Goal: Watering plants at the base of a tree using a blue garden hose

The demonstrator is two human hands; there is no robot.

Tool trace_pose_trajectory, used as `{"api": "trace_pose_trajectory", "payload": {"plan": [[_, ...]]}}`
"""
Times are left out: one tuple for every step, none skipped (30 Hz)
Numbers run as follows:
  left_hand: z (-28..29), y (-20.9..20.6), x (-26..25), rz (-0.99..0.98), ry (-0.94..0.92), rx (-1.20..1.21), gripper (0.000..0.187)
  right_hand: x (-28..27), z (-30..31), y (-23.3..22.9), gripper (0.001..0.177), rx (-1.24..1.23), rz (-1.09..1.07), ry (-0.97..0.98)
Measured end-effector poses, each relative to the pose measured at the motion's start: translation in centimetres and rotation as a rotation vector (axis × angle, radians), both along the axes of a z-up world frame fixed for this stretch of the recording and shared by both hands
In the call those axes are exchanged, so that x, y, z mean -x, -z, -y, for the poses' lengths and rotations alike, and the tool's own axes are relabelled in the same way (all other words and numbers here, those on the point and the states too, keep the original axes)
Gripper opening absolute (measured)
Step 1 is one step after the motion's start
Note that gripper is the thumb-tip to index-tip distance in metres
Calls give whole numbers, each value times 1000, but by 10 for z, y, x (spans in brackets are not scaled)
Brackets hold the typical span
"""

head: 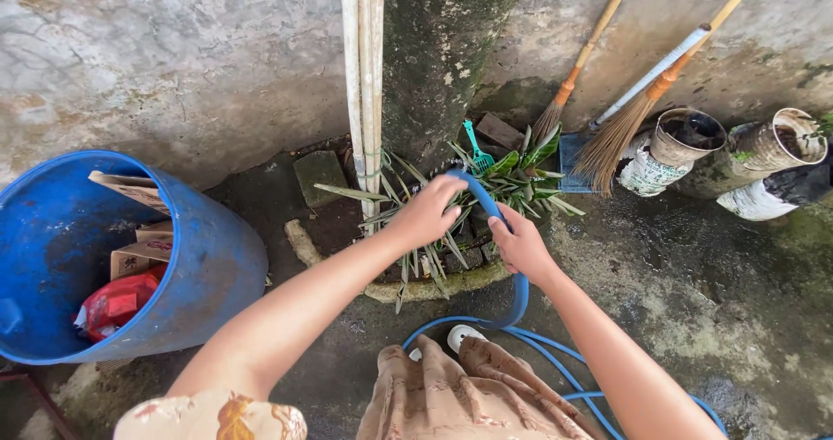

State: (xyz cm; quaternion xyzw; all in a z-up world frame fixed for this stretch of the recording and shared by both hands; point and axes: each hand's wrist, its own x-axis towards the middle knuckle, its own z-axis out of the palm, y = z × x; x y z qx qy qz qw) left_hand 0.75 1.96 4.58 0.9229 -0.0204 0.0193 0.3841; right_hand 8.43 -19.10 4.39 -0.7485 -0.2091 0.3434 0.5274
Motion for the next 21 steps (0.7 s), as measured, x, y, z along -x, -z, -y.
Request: {"api": "trace_pose_trajectory", "payload": {"plan": [[6,16,6,-2,-3,-1,45,3,-2,-8,48,-1,-2,-3],[12,32,13,-79,-15,127,44,7,-5,-16,49,17,-37,9],[20,49,19,-155,-29,257,44,10,-6,-24,51,37,-72,21],[30,61,24,-156,-32,259,44,7,-8,-18,51,38,-73,17],[40,73,29,-186,-14,328,42,3,-11,-12,50,53,-66,48],[50,86,33,-216,4,398,41,0,-13,-5,50,68,-60,79],[55,79,41,-218,2,400,41,-4,-14,-2,50,70,-62,77],[59,72,48,-244,17,386,40,-7,-14,2,49,73,-83,80],[64,65,54,-269,32,371,40,-11,-15,6,48,76,-103,85],[61,53,58,-269,31,374,40,-12,-14,6,48,79,-103,84],[60,41,62,-285,47,279,40,-12,-13,6,48,79,-91,110],[58,29,66,-300,63,184,40,-13,-13,6,48,79,-78,137],[53,37,68,-301,60,188,40,-14,-10,5,48,83,-78,134],[49,46,69,-284,36,75,42,-14,-7,5,48,92,-93,111],[44,54,71,-269,12,-39,45,-14,-6,5,48,100,-109,87],[37,40,77,-270,9,-37,45,-14,-2,7,48,102,-110,83],[30,26,82,-258,-49,-151,50,-14,1,9,49,115,-104,85],[23,12,87,-246,-106,-266,56,-13,5,12,50,128,-99,87],[17,5,91,-247,-107,-265,56,-9,7,6,50,130,-100,86],[11,-3,95,-258,-174,-291,59,-4,8,0,49,131,-109,85],[6,-10,99,-269,-240,-317,62,0,11,-6,49,133,-117,84]]}}
